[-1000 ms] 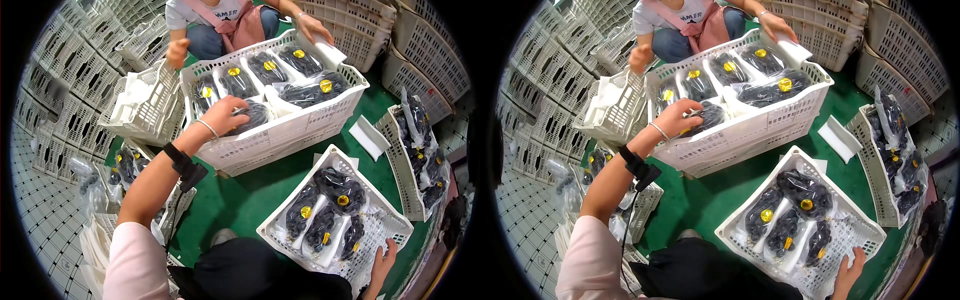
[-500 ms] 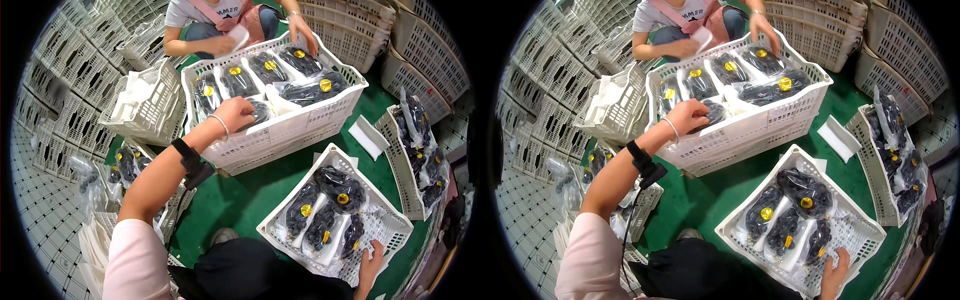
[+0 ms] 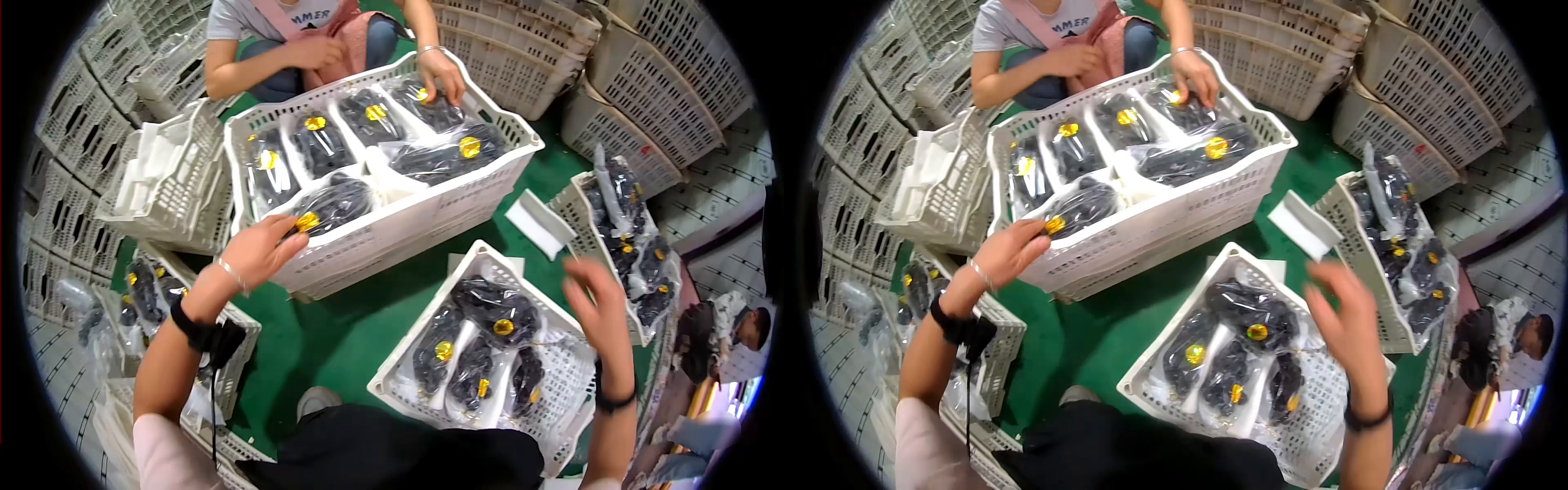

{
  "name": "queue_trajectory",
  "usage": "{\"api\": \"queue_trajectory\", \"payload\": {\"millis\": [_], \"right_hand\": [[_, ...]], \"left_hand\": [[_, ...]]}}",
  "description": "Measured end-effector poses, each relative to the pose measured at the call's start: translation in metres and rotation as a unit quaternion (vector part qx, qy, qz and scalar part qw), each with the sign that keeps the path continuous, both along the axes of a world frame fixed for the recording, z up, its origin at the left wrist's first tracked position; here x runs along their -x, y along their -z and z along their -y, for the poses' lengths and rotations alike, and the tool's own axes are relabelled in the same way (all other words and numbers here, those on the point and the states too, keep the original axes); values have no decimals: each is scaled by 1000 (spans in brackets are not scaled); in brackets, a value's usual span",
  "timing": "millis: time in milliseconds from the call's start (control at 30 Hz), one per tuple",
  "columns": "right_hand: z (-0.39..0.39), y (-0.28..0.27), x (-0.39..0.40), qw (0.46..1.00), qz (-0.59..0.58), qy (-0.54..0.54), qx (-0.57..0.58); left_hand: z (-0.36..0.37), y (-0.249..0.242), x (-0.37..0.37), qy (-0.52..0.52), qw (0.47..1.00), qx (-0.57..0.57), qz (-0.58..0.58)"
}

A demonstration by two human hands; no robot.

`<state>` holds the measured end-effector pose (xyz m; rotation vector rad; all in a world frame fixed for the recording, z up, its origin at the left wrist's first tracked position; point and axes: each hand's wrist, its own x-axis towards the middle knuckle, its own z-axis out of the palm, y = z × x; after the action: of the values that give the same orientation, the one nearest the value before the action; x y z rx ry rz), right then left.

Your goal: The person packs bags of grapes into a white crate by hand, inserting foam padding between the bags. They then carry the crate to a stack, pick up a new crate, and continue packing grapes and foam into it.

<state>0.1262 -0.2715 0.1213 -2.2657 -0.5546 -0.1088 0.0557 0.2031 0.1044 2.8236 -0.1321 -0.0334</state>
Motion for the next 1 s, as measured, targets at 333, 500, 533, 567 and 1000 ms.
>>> {"api": "queue_trajectory", "payload": {"millis": [333, 500, 533, 567, 1000], "right_hand": [[-165, 16, -233, 955, 98, -39, 277], [-168, 26, -241, 956, 89, -20, 278], [-169, 24, -239, 958, 94, -21, 269], [-169, 24, -240, 959, 70, -14, 273], [-258, 23, -176, 933, 72, -212, 283]], "left_hand": [[17, 9, 10, -66, 982, -104, 145], [16, 9, 10, -70, 982, -75, 159], [16, 8, 9, -69, 982, -68, 161], [15, 8, 9, -69, 982, -63, 163], [11, 10, 12, -88, 985, -21, 149]]}}
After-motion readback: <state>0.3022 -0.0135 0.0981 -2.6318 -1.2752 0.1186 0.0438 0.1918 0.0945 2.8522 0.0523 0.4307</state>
